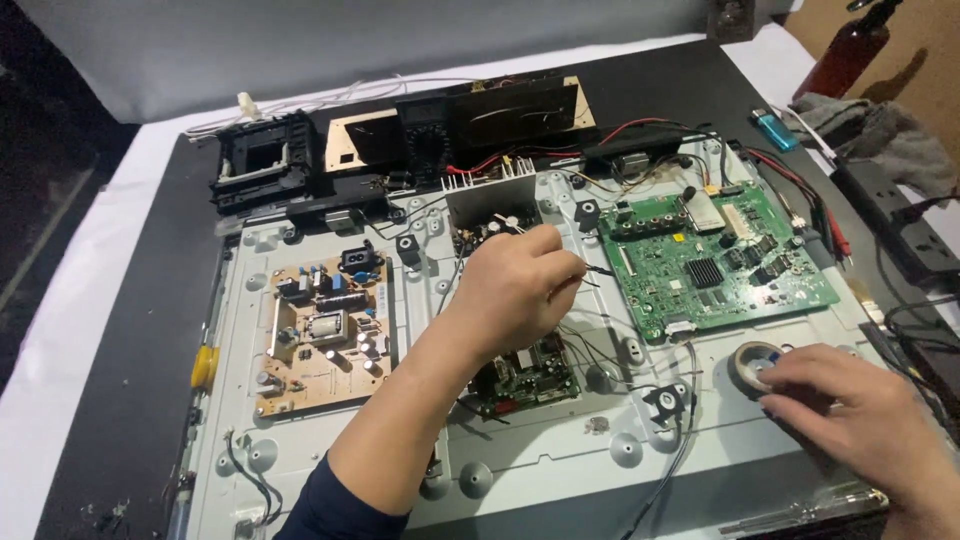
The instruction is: Repairing a television by splicing wires, applying electrical tape, and installing a component.
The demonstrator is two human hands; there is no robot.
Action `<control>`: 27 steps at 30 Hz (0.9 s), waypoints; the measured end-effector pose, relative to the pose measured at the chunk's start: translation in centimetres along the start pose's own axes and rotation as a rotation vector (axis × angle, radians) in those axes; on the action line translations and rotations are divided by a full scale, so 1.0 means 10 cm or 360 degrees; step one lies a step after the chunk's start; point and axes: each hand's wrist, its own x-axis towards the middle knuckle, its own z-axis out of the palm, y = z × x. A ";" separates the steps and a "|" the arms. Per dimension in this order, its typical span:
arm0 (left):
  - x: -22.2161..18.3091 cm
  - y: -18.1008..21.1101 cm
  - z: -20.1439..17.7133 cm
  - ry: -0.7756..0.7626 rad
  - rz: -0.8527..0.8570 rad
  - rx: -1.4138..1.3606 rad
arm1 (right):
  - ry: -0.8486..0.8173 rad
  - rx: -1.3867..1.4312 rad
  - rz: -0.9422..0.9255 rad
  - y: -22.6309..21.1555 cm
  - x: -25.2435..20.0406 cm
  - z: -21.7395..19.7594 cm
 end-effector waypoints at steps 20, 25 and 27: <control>-0.26 -0.03 -0.10 0.0194 -0.0017 -0.0244 | -0.0178 -0.0513 -0.0488 -0.65 0.35 0.11; -0.32 -0.06 0.03 0.0136 0.0031 -0.0241 | -0.0288 -0.0726 -0.0557 -0.87 0.54 0.14; -0.34 -0.08 0.05 0.0113 0.0070 -0.0213 | -0.0410 -0.0796 -0.0533 -1.01 0.59 0.16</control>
